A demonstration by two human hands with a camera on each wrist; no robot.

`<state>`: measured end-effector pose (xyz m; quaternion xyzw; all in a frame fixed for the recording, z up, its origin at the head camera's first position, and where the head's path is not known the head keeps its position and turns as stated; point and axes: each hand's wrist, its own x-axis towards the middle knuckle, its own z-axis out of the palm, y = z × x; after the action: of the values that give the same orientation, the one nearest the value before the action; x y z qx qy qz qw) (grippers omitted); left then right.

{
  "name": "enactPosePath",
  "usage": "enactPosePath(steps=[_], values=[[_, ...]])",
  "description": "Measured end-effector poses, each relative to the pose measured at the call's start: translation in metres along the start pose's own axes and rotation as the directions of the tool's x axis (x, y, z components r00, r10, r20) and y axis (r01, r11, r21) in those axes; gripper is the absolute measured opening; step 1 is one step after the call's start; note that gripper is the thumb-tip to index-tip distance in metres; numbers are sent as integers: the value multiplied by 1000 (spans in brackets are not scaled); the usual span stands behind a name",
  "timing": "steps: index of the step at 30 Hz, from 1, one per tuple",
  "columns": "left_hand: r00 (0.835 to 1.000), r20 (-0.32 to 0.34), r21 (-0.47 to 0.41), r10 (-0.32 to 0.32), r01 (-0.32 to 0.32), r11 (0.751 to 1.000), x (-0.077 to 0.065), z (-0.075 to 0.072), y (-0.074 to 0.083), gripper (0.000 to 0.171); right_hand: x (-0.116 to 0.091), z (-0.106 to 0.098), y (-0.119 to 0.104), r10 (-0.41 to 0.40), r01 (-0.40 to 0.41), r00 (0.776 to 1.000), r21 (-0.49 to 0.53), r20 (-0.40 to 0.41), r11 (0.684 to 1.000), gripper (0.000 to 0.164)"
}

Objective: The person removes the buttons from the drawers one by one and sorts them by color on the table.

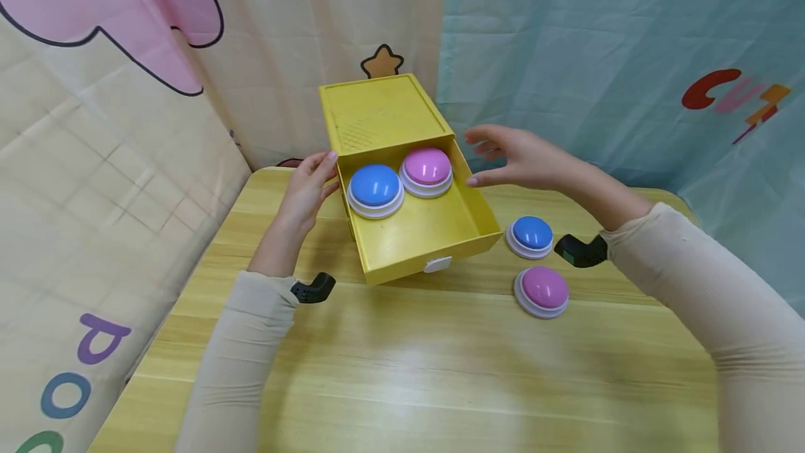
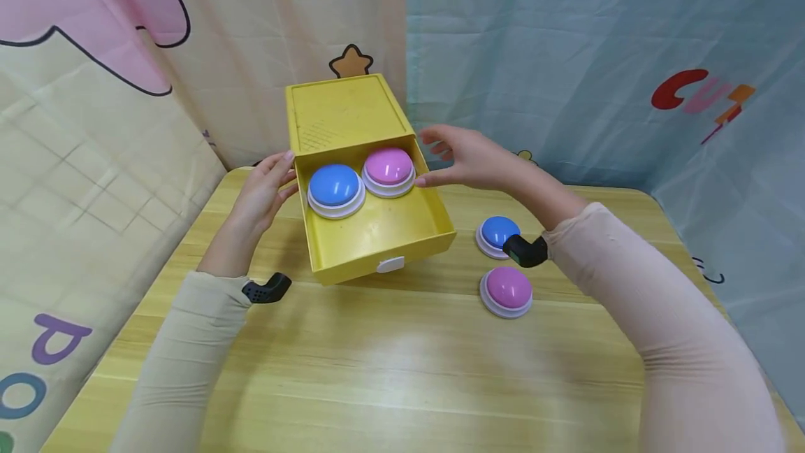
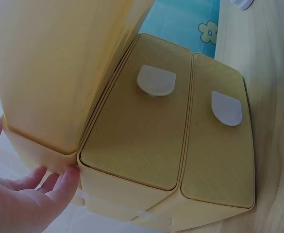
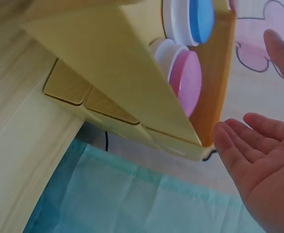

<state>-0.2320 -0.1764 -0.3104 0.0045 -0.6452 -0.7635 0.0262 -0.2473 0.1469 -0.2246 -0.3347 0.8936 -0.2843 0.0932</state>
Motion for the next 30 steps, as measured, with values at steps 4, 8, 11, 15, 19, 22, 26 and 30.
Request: enactPosePath(steps=[4, 8, 11, 15, 19, 22, 26, 30], values=[[1000, -3, 15, -10, 10, 1000, -1, 0, 0, 55, 34, 9, -11, -13, 16, 998, -60, 57, 998, 69], [1000, 3, 33, -15, 15, 999, -1, 1, 0, 56, 57, 19, -17, 11, 4, 997, -193, 79, 981, 57], [1000, -1, 37, -12, 12, 999, -1, 1, 1, 56, 66, 25, -20, 51, -22, 994, -269, 99, 963, 50], [1000, -6, 36, -6, 6, 999, -2, 1, 2, 55, 72, 30, -21, 76, -36, 989, -296, 125, 955, 51], [1000, -10, 32, -9, 9, 999, -1, 1, 1, 54, 77, 36, -20, 54, -10, 989, -304, 137, 953, 50], [1000, -11, 27, -9, 9, 1000, -1, 1, 1, 53, 79, 38, -18, 31, 12, 991, -318, 130, 948, 46], [1000, -13, 25, -3, 3, 1000, -1, 1, 1, 52, 79, 38, -16, -5, 45, 993, -328, 122, 944, 42], [1000, -17, 29, 4, -4, 1000, -1, 1, 2, 51, 75, 33, -20, 4, 42, 989, -312, 145, 949, 45]])
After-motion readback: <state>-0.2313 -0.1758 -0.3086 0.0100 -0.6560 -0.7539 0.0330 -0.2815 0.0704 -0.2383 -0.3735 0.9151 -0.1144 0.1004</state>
